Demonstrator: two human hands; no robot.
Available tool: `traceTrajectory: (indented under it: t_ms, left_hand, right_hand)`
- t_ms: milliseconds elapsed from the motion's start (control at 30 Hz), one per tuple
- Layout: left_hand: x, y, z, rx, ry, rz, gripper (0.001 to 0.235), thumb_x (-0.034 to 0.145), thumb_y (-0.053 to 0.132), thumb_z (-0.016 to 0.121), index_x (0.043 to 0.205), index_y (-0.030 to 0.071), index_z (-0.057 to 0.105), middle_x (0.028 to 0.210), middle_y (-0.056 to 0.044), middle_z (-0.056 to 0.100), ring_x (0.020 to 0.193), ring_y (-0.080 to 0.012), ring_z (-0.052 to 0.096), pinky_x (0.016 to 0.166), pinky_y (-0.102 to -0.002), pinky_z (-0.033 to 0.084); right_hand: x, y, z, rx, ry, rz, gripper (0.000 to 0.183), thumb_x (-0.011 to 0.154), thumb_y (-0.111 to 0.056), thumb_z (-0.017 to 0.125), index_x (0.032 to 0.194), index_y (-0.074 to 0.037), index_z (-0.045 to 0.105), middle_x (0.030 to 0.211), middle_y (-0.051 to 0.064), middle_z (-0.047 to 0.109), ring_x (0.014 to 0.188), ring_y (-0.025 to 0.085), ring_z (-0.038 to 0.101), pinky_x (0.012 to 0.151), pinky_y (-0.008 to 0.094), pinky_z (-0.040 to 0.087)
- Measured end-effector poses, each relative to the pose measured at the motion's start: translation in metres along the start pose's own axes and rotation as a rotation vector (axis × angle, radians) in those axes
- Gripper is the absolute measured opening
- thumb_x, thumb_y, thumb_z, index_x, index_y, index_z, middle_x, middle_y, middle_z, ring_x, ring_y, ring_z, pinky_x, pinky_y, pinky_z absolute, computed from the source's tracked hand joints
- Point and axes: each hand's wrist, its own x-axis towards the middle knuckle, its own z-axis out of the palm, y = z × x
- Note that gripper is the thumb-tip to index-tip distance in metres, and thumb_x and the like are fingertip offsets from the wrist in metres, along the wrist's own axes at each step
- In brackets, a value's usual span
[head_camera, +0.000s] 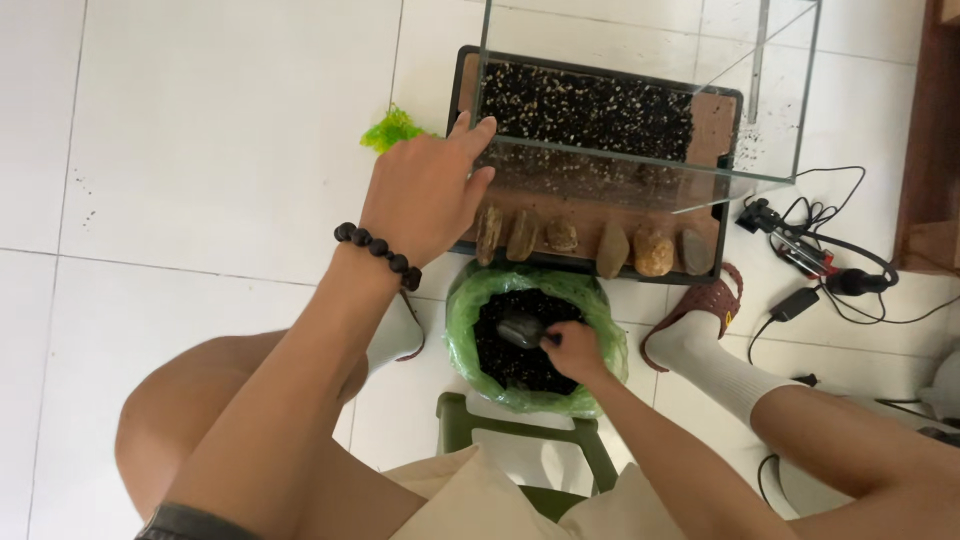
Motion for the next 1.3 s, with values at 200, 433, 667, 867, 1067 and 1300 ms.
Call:
traceTrajectory:
  t_ms: [200,433,667,867,1067,1300]
  left_hand:
    - [0.006,-0.006,0.005,0.004,-0.003,0.029,0.041,0.105,0.02,0.06,0.144,0.006,0.06,0.135,-0.029,0.064,0.075,-0.0373,0.076,0.068,-0.057,0.064]
    - [0.005,-0.007,0.005,-0.005,-0.022,0.034,0.043,0.105,0.021,0.059,0.146,0.007,0.058,0.137,-0.028,0.063,0.073,-0.0356,0.076,0.068,-0.057,0.065]
    - [0.011,-0.018,0.022,0.062,0.009,0.042,0.046,0.101,0.029,0.063,0.145,0.014,0.06,0.137,-0.021,0.066,0.083,-0.0429,0.076,0.071,-0.062,0.062]
    - [0.01,-0.008,0.01,0.066,0.002,-0.008,0.042,0.102,0.028,0.059,0.141,0.015,0.066,0.127,-0.019,0.072,0.086,-0.0423,0.076,0.075,-0.057,0.063]
    - [0.011,-0.004,0.006,0.048,0.006,-0.035,0.04,0.103,0.026,0.06,0.14,0.014,0.067,0.103,-0.016,0.079,0.078,-0.037,0.077,0.07,-0.052,0.065]
    - [0.011,-0.009,0.013,0.044,0.015,-0.03,0.039,0.102,0.024,0.061,0.139,0.013,0.067,0.104,-0.022,0.078,0.081,-0.0394,0.077,0.069,-0.056,0.066]
  right_hand:
    - [-0.003,-0.057,0.012,0.004,-0.069,0.005,0.053,0.088,-0.032,0.073,0.134,-0.005,0.069,0.13,0.02,0.069,0.119,0.035,0.069,0.095,0.045,0.061]
    - [-0.036,-0.06,-0.023,-0.366,-0.086,-0.087,0.035,0.09,-0.024,0.068,0.117,-0.003,0.073,0.106,0.018,0.072,0.106,0.038,0.07,0.085,0.048,0.059]
    - [-0.079,-0.022,-0.043,-0.053,-0.074,-0.191,0.039,0.085,-0.019,0.079,0.12,-0.004,0.069,0.116,0.02,0.074,0.118,0.044,0.066,0.102,0.055,0.054]
    - [-0.137,-0.061,-0.11,0.279,-0.035,-0.317,0.037,0.083,-0.008,0.08,0.118,-0.005,0.069,0.11,0.02,0.076,0.113,0.039,0.071,0.1,0.053,0.054]
    - [-0.188,-0.14,-0.216,0.43,0.201,-0.656,0.027,0.078,-0.002,0.08,0.104,-0.008,0.075,0.089,0.011,0.077,0.091,0.021,0.069,0.091,0.043,0.054]
    - [-0.181,-0.221,-0.354,0.497,0.403,-0.661,0.027,0.09,-0.004,0.08,0.115,-0.004,0.07,0.096,0.004,0.067,0.095,0.014,0.063,0.089,0.031,0.054]
